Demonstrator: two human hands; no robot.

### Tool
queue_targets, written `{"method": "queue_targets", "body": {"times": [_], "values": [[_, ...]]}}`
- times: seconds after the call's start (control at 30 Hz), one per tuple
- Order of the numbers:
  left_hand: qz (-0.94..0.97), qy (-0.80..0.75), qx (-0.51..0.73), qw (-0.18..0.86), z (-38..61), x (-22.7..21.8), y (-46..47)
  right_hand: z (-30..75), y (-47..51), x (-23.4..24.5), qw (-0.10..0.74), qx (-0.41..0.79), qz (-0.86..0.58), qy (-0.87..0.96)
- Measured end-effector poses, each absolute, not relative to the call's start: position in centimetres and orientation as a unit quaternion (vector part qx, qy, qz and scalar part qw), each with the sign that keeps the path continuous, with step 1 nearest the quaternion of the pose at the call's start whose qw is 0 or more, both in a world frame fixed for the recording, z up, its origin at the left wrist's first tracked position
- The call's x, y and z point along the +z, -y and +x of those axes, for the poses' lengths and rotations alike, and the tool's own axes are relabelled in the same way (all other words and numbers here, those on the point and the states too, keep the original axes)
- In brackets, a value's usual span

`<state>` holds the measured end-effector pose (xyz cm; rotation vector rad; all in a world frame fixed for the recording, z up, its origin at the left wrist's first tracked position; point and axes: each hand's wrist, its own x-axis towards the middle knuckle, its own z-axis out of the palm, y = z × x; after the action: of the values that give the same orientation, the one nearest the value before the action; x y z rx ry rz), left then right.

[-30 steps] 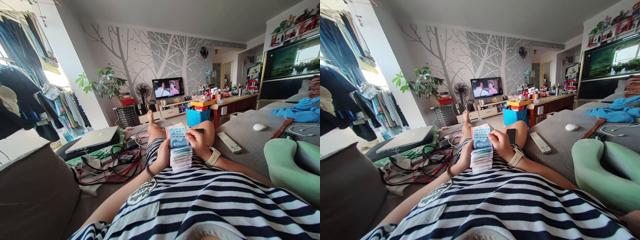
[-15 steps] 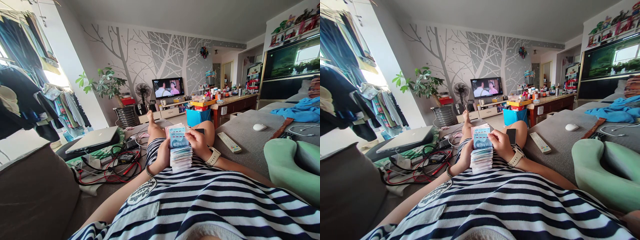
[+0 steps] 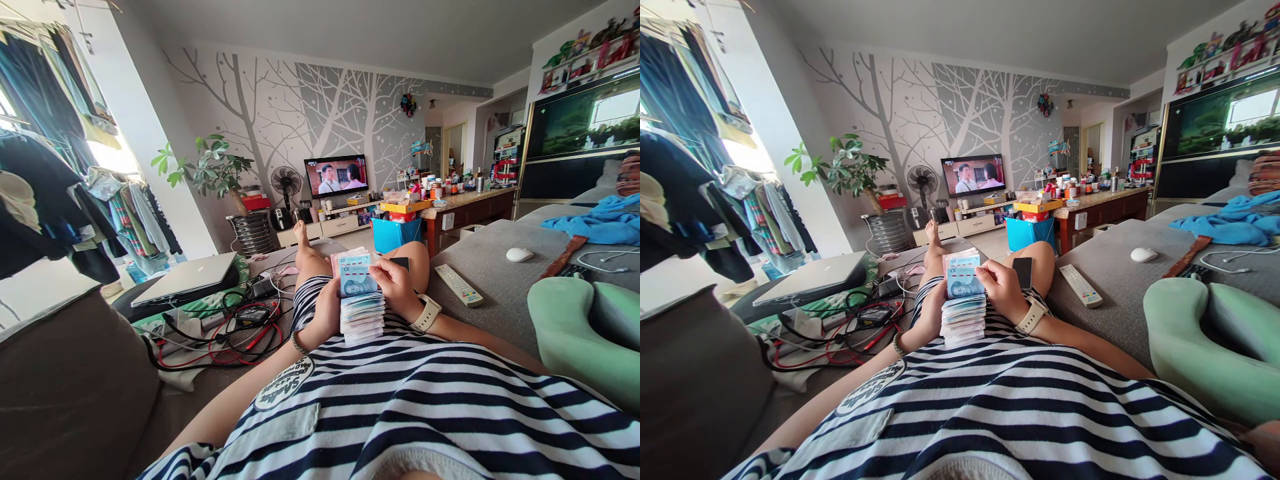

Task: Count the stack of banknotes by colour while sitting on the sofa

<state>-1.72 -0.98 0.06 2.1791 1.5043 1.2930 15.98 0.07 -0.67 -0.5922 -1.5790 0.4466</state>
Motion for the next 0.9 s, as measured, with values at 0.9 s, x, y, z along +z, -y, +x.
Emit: {"method": "queue_targets", "body": {"times": [0.9], "values": [[0.734, -0.486, 0.461, 0.112, -1.5, 0.3, 1.3, 16.2, 0.8, -0.6, 0.651, 0.119, -0.223, 0.716]]}}
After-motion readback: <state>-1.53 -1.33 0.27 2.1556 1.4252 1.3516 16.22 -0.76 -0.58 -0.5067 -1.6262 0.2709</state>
